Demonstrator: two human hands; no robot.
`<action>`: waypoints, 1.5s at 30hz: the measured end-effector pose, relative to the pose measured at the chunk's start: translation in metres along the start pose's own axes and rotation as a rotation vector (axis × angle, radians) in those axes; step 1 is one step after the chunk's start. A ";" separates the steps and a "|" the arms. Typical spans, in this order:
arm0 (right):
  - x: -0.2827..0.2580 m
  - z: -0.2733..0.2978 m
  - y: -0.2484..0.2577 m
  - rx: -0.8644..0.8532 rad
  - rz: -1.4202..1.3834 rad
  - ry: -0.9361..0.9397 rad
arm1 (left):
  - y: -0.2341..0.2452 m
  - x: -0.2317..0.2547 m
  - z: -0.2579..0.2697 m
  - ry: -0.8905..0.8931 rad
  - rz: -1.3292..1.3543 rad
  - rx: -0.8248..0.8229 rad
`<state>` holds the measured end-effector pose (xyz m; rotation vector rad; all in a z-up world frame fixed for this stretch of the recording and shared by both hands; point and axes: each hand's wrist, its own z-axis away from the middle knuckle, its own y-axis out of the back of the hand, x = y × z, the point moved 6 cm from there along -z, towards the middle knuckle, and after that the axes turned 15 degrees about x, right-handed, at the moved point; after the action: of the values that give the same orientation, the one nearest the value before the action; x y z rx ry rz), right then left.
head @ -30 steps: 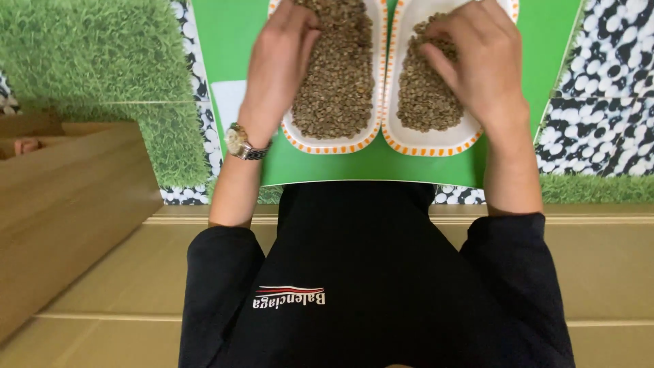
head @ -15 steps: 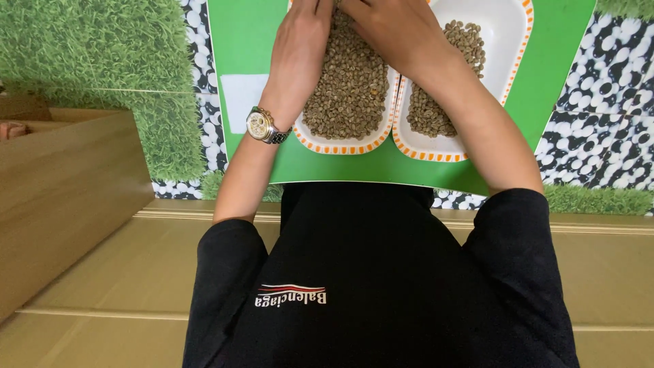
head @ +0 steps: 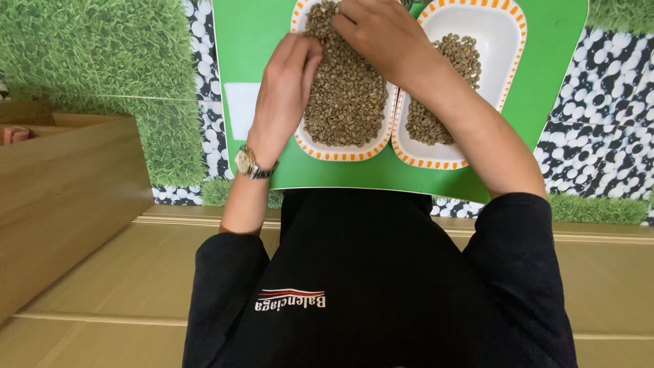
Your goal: The person is manually sorting through green coffee beans, picking out specific beans and moving them between two trays on a small table.
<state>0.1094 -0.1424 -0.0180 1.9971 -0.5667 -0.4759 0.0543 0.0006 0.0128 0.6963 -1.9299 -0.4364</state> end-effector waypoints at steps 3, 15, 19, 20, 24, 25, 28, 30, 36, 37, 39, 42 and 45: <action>0.001 0.000 -0.004 0.013 0.021 0.030 | 0.012 0.007 0.006 0.045 0.072 0.010; 0.000 0.005 0.016 -0.015 -0.127 -0.035 | 0.019 0.006 0.017 0.163 0.098 -0.008; 0.002 0.016 0.046 0.058 -0.183 -0.065 | 0.014 0.015 0.014 0.114 0.124 -0.017; 0.003 0.022 0.054 0.056 -0.179 -0.069 | 0.011 0.017 0.013 0.098 0.130 -0.022; 0.016 0.053 0.085 0.113 -0.332 -0.244 | -0.007 0.031 0.010 0.062 0.166 -0.054; 0.021 0.062 0.094 0.141 -0.341 -0.297 | -0.017 0.033 0.013 0.038 0.176 -0.078; 0.035 0.102 0.102 0.214 -0.280 -0.394 | -0.044 0.049 0.015 -0.037 0.227 -0.134; 0.040 0.124 0.107 0.260 -0.211 -0.435 | -0.062 0.064 0.016 -0.089 0.268 -0.162; 0.036 0.149 0.116 0.258 -0.167 -0.556 | -0.135 0.089 0.034 -0.238 0.124 -0.296; 0.034 0.150 0.116 0.250 -0.127 -0.547 | -0.144 0.091 0.037 -0.251 0.104 -0.305; 0.032 0.151 0.115 0.245 -0.097 -0.529 | -0.147 0.097 0.037 -0.258 0.073 -0.307; 0.031 0.153 0.110 0.220 -0.061 -0.532 | -0.135 0.099 0.031 -0.221 0.080 -0.321; 0.036 0.160 0.099 0.188 0.023 -0.519 | -0.117 0.078 0.022 -0.219 0.106 -0.301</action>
<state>0.0327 -0.3172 -0.0062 2.0413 -0.9811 -0.9692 0.0407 -0.1398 -0.0101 0.3606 -2.0356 -0.7430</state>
